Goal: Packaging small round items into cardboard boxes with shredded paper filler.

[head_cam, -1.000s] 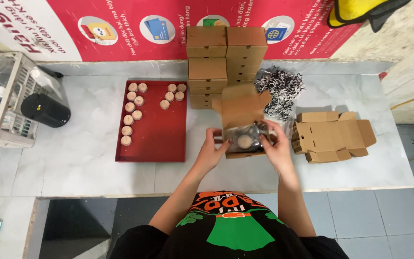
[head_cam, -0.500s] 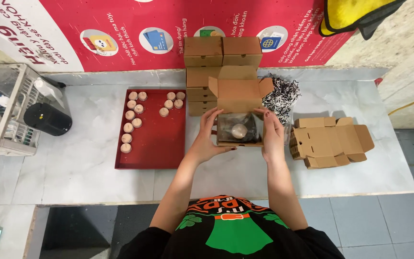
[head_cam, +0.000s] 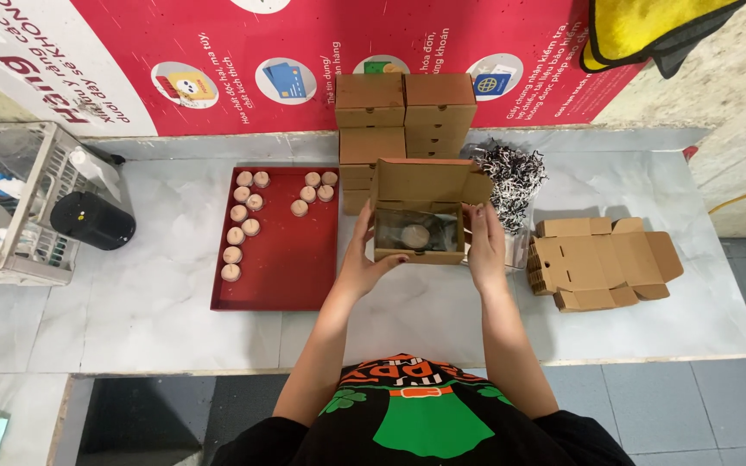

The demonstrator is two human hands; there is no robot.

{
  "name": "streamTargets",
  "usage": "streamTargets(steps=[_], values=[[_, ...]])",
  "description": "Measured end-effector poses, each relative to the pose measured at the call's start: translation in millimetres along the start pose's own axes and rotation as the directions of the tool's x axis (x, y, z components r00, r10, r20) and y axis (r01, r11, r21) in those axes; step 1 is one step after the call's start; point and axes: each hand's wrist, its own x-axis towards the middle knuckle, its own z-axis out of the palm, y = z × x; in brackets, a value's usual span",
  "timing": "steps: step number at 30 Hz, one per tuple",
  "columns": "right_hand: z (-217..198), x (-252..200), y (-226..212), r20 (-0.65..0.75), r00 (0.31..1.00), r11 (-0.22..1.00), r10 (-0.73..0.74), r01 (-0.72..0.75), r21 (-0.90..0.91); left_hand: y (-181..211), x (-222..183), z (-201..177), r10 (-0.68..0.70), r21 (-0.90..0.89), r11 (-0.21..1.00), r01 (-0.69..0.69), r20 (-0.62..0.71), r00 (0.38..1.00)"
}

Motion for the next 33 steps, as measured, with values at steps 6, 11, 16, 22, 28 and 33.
streamTargets(steps=[6,11,16,22,28,33], values=[[-14,0,46,0.161,0.952,0.919,-0.258,0.294,-0.263,28,8,-6,0.090,-0.002,0.996,-0.090,0.020,0.996],[17,-11,-11,0.049,0.998,0.989,0.032,-0.024,-0.145,9,-1,3,-0.053,-0.203,0.978,0.054,0.012,0.999],[22,-18,-30,0.122,0.990,0.998,0.066,-0.064,-0.026,16,-1,3,-0.090,-0.298,0.950,0.090,0.015,0.996],[22,-24,-15,0.159,0.983,0.994,0.091,-0.080,-0.072,21,5,-3,0.023,-0.018,1.000,-0.022,0.041,0.999],[25,-30,-23,0.203,0.979,1.000,-0.006,0.006,0.001,17,8,-4,0.008,0.022,1.000,-0.010,0.087,0.996],[22,-30,-9,0.144,0.989,0.995,0.031,-0.017,-0.098,25,10,-4,0.001,-0.148,0.989,0.013,0.091,0.996]])
